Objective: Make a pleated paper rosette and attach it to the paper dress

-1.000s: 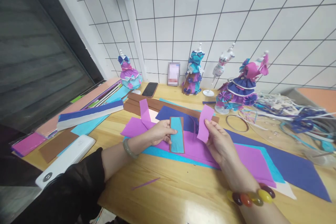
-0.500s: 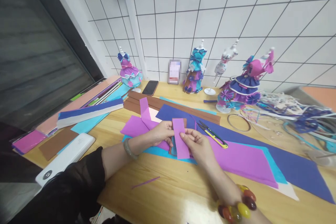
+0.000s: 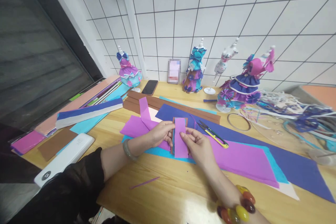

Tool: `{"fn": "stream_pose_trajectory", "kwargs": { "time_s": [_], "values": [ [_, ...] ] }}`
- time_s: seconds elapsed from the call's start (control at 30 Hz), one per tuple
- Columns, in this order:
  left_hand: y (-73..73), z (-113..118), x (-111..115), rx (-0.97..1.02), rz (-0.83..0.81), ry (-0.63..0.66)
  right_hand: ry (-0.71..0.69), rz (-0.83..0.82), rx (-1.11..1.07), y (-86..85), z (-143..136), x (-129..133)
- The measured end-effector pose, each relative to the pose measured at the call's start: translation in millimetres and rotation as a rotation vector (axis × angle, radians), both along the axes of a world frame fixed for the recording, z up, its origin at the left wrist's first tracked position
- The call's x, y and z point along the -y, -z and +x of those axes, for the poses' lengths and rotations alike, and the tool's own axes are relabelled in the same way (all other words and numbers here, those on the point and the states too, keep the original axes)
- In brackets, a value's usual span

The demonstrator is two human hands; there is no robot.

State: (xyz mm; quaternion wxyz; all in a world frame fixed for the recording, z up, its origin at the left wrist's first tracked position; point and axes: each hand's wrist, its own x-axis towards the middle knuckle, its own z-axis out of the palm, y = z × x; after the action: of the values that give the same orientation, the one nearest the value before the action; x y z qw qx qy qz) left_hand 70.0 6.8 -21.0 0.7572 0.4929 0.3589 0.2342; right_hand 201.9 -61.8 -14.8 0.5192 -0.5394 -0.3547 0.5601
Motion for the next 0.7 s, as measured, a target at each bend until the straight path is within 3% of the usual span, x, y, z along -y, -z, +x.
{"fn": "stream_pose_trajectory", "kwargs": {
  "time_s": [0.5,0.7],
  "values": [
    [2.2,1.3,4.3,0.064,0.027,-0.054,0.021,0.045,0.011,3.2,2.9,-0.5],
    [1.1,0.9,4.8,0.084,0.016,-0.017,0.024,0.045,0.038,3.2,3.3,-1.1]
  ]
}}
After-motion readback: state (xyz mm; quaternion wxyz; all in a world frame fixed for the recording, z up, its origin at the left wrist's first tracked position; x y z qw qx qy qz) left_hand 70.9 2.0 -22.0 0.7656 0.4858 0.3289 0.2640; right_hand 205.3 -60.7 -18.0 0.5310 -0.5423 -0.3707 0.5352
